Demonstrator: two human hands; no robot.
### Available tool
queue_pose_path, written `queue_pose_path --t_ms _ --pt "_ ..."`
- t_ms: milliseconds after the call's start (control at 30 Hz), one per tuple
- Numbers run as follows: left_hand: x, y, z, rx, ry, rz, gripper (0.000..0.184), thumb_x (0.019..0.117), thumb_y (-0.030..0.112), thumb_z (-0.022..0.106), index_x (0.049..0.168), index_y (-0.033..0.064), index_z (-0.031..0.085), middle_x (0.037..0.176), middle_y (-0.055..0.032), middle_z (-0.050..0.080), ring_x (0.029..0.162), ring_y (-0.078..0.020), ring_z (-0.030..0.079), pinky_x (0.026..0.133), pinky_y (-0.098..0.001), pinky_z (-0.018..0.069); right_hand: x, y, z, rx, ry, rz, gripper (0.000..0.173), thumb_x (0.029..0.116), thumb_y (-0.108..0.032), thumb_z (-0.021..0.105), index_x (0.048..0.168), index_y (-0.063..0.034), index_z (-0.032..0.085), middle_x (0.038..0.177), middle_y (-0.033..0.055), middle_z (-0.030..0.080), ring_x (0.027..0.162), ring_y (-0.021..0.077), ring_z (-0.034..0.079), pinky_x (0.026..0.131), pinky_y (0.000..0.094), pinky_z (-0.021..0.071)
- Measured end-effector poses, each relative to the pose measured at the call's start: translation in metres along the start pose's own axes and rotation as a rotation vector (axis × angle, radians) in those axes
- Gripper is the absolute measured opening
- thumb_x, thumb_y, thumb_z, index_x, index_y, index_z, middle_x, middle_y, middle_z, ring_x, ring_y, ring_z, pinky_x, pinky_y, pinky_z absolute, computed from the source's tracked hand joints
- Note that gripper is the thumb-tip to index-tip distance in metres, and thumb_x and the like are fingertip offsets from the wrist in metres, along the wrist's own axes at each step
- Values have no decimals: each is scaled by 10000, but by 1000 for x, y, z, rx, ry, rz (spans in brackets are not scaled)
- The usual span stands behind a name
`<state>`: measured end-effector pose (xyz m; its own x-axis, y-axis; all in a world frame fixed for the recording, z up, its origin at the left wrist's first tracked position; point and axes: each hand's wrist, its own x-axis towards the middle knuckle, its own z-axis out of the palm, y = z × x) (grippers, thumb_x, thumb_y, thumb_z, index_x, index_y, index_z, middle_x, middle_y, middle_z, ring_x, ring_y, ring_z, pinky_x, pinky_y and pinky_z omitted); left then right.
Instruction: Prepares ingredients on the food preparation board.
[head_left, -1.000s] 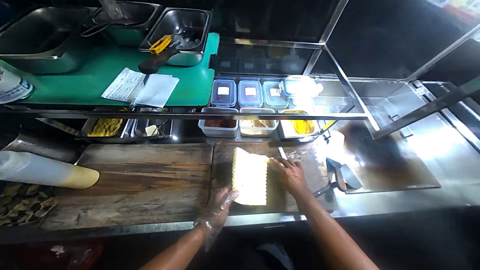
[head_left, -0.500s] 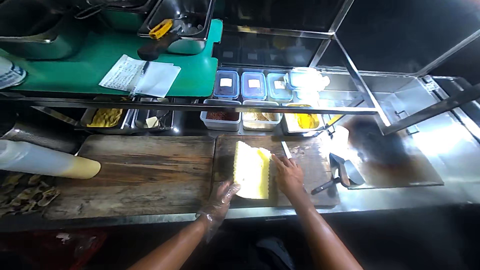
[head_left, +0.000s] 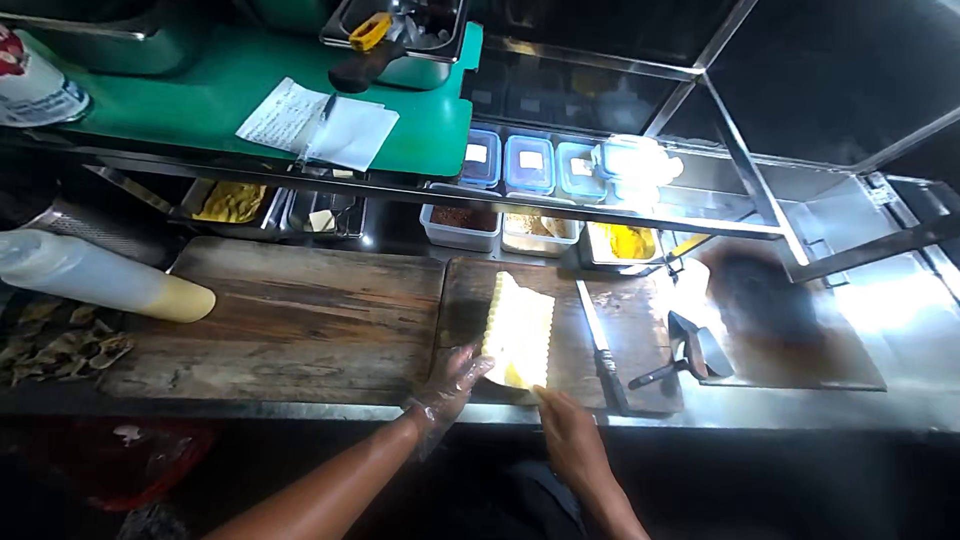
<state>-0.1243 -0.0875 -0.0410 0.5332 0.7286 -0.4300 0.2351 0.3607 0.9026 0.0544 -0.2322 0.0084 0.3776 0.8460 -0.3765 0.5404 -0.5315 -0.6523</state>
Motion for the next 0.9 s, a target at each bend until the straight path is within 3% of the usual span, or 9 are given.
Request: queue_pose_path --t_ms 67,167,300,400,500,567,700,767,900 --pt "-2 -5 4 -111 35 -54 433 1006 310 621 1328 19 622 1238 -107 681 1109 -166 677 960 -355 584 26 -7 -7 135 91 28 327 1042 -166 507 1287 -85 708 1072 95 732 958 170 700 901 377 575" --pt "-3 -15 10 -186 43 -100 446 1006 342 618 1294 2 611 1177 -142 690 1032 -217 709 900 -388 618 68 -13 -8 -141 121 96 370 1056 -190 496 1391 -183 652 1203 119 693 1078 281 682 934 519 559" --pt "0 -10 9 -119 21 -60 462 983 381 642 1274 21 651 1184 -107 699 1082 -178 688 965 -369 585 3 -31 -1 -367 -94 -7 390 1026 -231 459 1347 -209 679 1142 109 708 982 283 712 796 504 588" --pt "-4 -17 11 -192 79 -98 431 990 362 636 1279 42 651 1185 -108 697 1073 -193 687 942 -386 589 -21 -13 4 153 -142 -22 351 1047 -180 482 1328 -104 679 1037 39 725 853 128 682 794 337 588" --pt "-6 -18 18 -288 119 -143 398 1014 309 621 1287 19 617 1183 -136 681 1041 -226 700 890 -403 616 -24 12 16 756 -57 305 310 1075 -144 443 1266 9 633 788 63 665 501 97 503 445 254 437" --pt "-4 -13 17 -231 116 -117 418 988 318 640 1271 11 628 1185 -128 676 1063 -204 683 924 -388 597 -44 20 14 878 28 473 287 1078 -161 461 1238 10 627 700 76 609 442 99 444 381 252 376" --pt "-6 -15 18 -232 148 -111 419 979 330 663 1263 23 639 1166 -125 691 1056 -207 688 917 -390 598 -47 36 9 197 232 -26 383 1051 -138 464 1392 -35 604 1004 67 708 773 127 664 700 314 588" --pt "-4 -15 23 -246 178 -114 393 983 337 651 1238 39 653 1135 -118 702 1030 -210 697 889 -393 606 -22 47 15 -246 301 -209 408 1011 -135 497 1393 -100 635 1009 122 694 776 242 703 617 435 602" --pt "-3 -5 30 -124 198 -50 378 965 351 647 1183 44 682 1105 -81 700 1033 -161 677 916 -365 578 -40 49 5 -512 234 -331 459 915 -101 582 1352 -198 682 902 97 677 705 251 684 543 415 563"
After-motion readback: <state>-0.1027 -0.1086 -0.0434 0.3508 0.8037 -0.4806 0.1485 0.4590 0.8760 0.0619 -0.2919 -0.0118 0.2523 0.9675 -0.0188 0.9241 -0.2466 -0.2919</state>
